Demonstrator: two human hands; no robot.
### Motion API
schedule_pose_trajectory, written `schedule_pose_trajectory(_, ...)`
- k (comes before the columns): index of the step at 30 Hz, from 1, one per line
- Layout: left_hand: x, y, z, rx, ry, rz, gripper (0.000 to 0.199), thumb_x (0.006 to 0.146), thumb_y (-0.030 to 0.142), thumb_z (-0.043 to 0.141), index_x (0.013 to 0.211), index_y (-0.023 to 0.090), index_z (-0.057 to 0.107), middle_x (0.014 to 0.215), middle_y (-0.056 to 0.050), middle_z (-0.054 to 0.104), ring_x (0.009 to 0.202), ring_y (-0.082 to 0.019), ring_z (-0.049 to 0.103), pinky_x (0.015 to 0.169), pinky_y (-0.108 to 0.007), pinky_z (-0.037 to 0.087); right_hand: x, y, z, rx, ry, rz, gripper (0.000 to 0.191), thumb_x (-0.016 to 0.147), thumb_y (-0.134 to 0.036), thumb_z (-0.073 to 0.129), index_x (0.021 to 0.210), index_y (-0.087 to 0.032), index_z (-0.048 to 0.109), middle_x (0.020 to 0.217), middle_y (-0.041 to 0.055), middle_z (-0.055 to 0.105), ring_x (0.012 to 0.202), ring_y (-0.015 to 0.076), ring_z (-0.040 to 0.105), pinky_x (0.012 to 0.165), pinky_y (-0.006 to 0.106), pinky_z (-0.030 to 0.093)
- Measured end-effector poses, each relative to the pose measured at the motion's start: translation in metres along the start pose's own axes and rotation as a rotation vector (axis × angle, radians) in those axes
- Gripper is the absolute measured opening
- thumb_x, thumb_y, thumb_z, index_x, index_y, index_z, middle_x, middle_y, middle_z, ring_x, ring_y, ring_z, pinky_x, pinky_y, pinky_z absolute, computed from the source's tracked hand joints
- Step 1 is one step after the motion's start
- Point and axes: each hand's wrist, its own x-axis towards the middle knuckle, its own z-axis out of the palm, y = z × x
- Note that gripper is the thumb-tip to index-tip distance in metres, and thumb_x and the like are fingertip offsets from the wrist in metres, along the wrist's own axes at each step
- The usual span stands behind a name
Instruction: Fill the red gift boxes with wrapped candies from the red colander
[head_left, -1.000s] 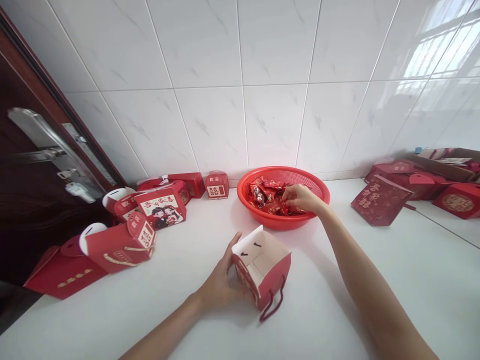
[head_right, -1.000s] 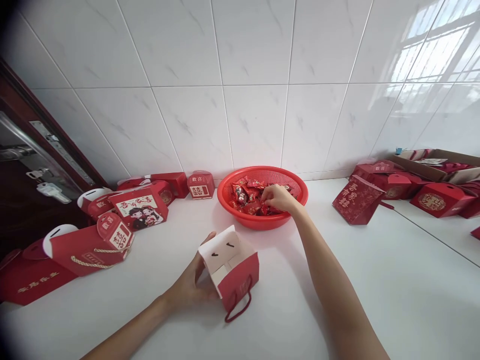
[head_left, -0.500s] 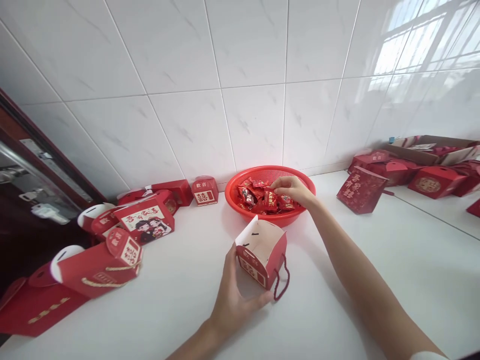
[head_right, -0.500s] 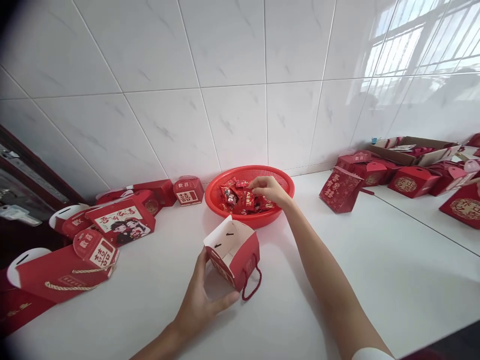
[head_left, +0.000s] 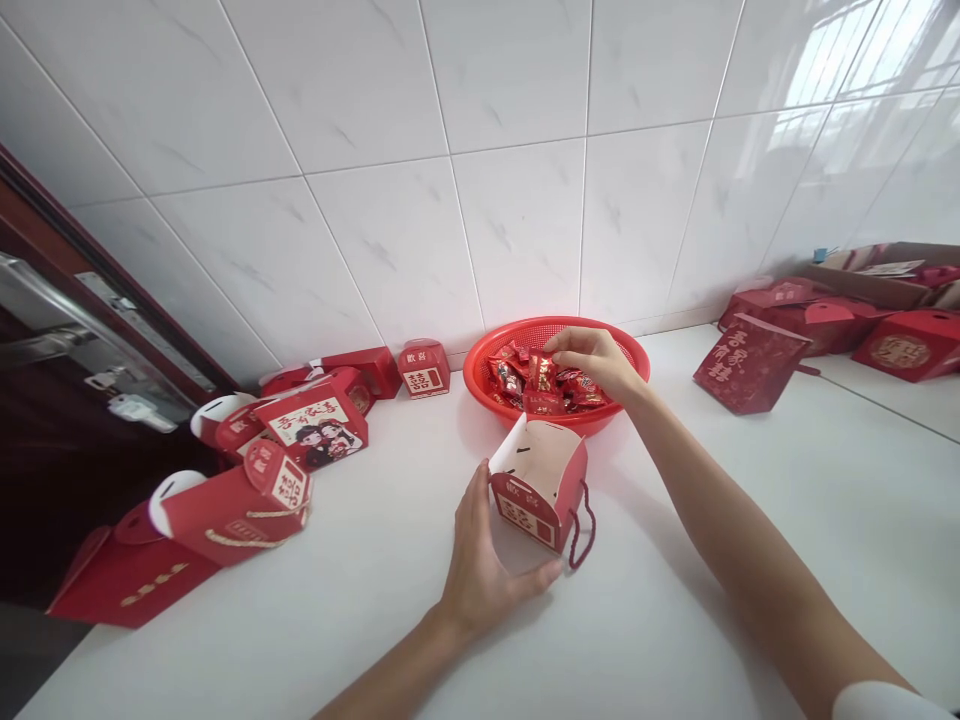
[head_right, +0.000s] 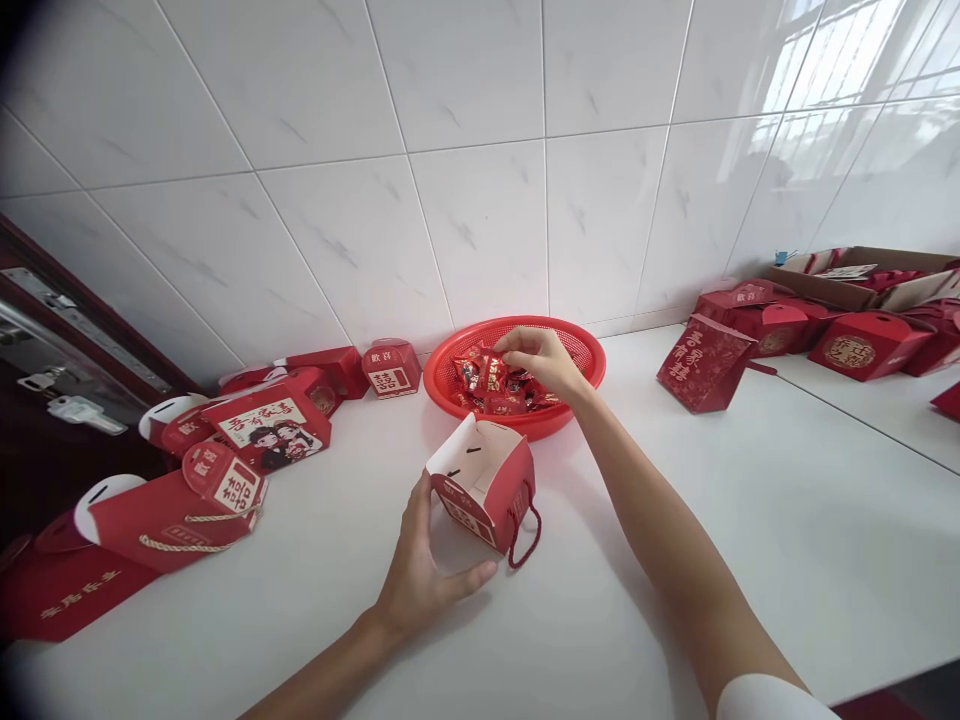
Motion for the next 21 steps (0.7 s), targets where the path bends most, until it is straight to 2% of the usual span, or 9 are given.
schedule_pose_trajectory(3,-0.001,-0.003,0.004,0.067,0.02,-0.064,0.128,0.061,0.056,0.086,0.158,0.03,0.007,0.162,-0.022,0.025,0.148,-0.051,0.021,0.112,-0.073,0.028,-0.001,-0.009,0.01,-0.038,0.007,-0.057,0.013,0.076,-0.027,0.065,0.085,-0.017,0.069,0.088,0.0044,0.07,0.076,0.0162,0.062,0.074,0.034,0.053)
schedule_pose_trajectory(6,-0.001,-0.003,0.006,0.057,0.031,-0.122,0.126,0.063,0.056,0.085,0.159,0.029,0.007,0.162,-0.021,0.025,0.149,-0.05,0.021,0.113,-0.07,0.028,-0.003,-0.018,0.021,-0.074,-0.006,-0.116,0.013,0.078,-0.025,0.063,0.086,-0.018,0.069,0.088,0.0047,0.071,0.076,0.0169,0.063,0.072,0.034,0.053)
schedule_pose_trajectory(12,0.003,0.002,0.001,-0.122,0.08,-0.251,0.087,0.086,0.052,0.067,0.156,0.029,0.021,0.16,-0.015,0.033,0.147,-0.038,0.031,0.115,-0.057,0.033,-0.012,-0.037,0.03,-0.168,-0.008,-0.263,0.011,0.081,-0.019,0.06,0.086,-0.018,0.07,0.087,0.0048,0.073,0.08,0.0185,0.066,0.074,0.035,0.055)
schedule_pose_trajectory(15,0.007,0.004,-0.006,-0.261,0.147,-0.235,0.06,0.094,0.045,0.058,0.148,0.033,0.034,0.158,-0.01,0.037,0.142,-0.03,0.04,0.112,-0.049,0.038,-0.021,-0.05,0.029,-0.181,-0.046,-0.293,0.01,0.084,-0.021,0.061,0.087,-0.02,0.071,0.089,0.0049,0.074,0.083,0.0195,0.067,0.074,0.035,0.057)
schedule_pose_trajectory(18,0.01,0.007,-0.015,-0.377,0.237,-0.145,0.038,0.093,0.04,0.057,0.13,0.029,0.053,0.142,-0.007,0.054,0.129,-0.027,0.051,0.107,-0.043,0.042,-0.033,-0.063,0.033,-0.21,-0.153,-0.302,0.011,0.087,-0.024,0.063,0.092,-0.021,0.072,0.092,0.005,0.074,0.083,0.0202,0.068,0.074,0.035,0.058)
schedule_pose_trajectory(21,0.009,0.011,-0.025,-0.476,0.286,-0.043,0.026,0.09,0.041,0.06,0.109,0.023,0.063,0.105,-0.006,0.067,0.101,-0.024,0.061,0.094,-0.038,0.046,-0.046,-0.072,0.045,-0.262,-0.255,-0.346,0.014,0.089,-0.02,0.062,0.098,-0.022,0.072,0.094,0.0042,0.074,0.084,0.0196,0.069,0.074,0.034,0.058)
